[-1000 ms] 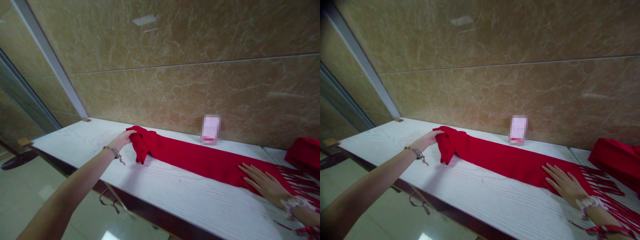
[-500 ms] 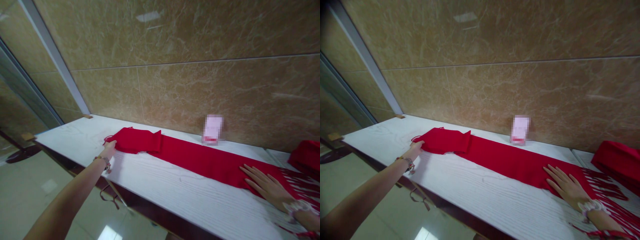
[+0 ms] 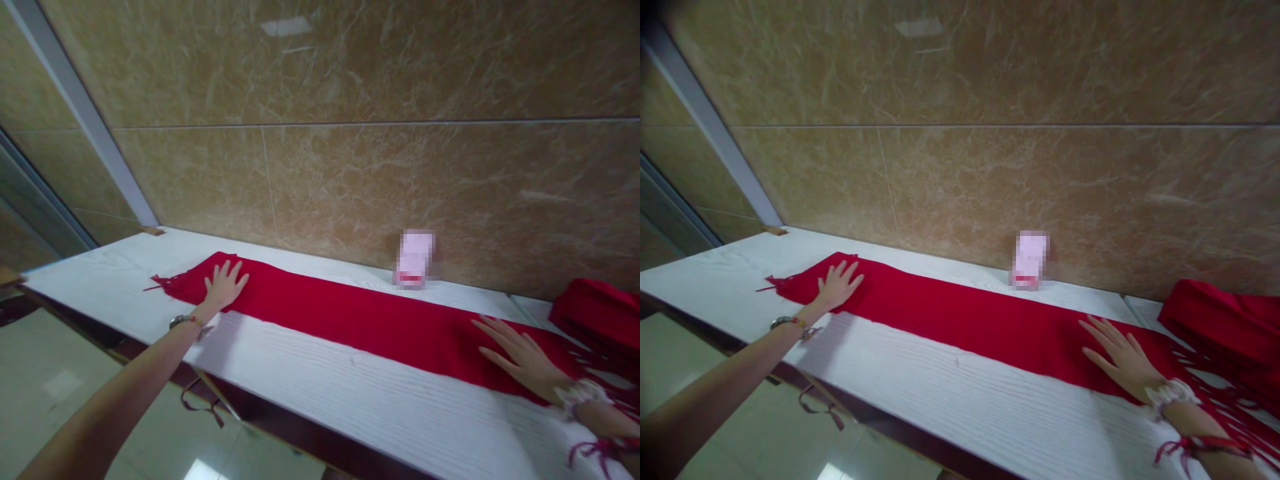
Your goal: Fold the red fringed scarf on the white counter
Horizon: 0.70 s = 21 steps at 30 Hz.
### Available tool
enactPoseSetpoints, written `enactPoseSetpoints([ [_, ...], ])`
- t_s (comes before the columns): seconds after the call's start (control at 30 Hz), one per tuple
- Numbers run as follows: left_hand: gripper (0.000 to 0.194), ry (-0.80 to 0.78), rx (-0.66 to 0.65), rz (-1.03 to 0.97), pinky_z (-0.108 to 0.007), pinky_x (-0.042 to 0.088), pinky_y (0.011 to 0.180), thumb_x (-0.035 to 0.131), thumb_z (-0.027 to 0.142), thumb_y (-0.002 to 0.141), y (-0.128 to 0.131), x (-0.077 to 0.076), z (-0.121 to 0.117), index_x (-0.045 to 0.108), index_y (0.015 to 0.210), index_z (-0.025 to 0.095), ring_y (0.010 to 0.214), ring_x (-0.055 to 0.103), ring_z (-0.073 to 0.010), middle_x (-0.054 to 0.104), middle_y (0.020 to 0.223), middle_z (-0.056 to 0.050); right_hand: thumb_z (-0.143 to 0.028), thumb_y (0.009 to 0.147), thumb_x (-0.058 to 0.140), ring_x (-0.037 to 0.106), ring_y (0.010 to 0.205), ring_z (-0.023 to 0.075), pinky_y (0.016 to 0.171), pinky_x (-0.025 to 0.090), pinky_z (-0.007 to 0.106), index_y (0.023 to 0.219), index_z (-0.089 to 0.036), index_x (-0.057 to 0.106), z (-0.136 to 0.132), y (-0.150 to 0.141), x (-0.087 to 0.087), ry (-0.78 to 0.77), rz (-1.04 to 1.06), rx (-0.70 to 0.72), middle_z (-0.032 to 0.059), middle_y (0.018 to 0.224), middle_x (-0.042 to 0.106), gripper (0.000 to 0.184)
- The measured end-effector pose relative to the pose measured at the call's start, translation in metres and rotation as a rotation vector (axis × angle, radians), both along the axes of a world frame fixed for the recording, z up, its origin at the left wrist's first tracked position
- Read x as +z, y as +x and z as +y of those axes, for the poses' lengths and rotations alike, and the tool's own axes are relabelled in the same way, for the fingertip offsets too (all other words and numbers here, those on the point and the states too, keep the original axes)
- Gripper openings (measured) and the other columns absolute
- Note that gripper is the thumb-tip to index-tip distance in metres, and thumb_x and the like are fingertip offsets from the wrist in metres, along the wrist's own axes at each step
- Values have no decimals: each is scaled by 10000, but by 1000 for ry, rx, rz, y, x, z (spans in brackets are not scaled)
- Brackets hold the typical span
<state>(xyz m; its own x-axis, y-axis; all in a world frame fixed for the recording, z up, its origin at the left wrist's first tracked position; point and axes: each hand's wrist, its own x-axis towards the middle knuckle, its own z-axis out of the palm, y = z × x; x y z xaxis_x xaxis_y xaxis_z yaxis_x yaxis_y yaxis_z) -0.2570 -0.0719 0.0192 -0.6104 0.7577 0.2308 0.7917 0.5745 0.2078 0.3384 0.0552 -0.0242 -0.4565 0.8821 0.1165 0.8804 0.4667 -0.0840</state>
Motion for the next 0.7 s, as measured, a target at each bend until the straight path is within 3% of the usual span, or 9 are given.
enactPoseSetpoints([
  [0.07,546,-211,-82,-37,-613,190,936,315,475,837,4,-6,6,281,1339,262,1267,126,-391,178,1425,-80,-547,775,252,220,1264,282,971,239,567,1308,-256,348,-7,-35,7,-28,-43,18,58,1381,303,615],
  [0.13,589,-302,-87,-43,-643,182,912,301,528,822,1,-9,6,230,1353,283,1257,114,-421,140,1433,-72,-522,799,236,195,1271,274,965,218,586,1316,-276,324,-14,-61,9,-80,-106,63,37,1394,274,580],
  [0.33,645,-349,-37,-15,-677,189,864,288,571,816,-5,4,4,222,1359,227,1217,154,-481,150,1422,-131,-499,831,226,112,1289,260,980,173,582,1349,-277,240,-20,-76,24,-214,-208,64,18,1425,169,563],
  [0.43,604,-298,-109,91,-663,158,888,253,515,853,30,8,27,262,1348,168,1233,128,-461,169,1411,-163,-478,842,250,85,1295,265,984,170,577,1355,-255,227,-16,-88,36,-187,-190,10,28,1432,146,560],
  [0.6,509,-258,-551,141,-557,190,961,281,451,866,113,-12,69,251,1345,279,1289,109,-330,141,1434,-58,-461,857,262,137,1290,266,980,187,568,1349,-276,237,-10,-115,30,-125,-149,-12,35,1424,195,526],
  [0.7,514,-299,-604,139,-535,203,965,294,453,852,125,-24,78,254,1340,296,1276,171,-330,204,1417,-43,-450,869,243,152,1288,265,979,184,569,1342,-301,247,-7,-100,19,-115,-161,-21,26,1418,220,496],
])
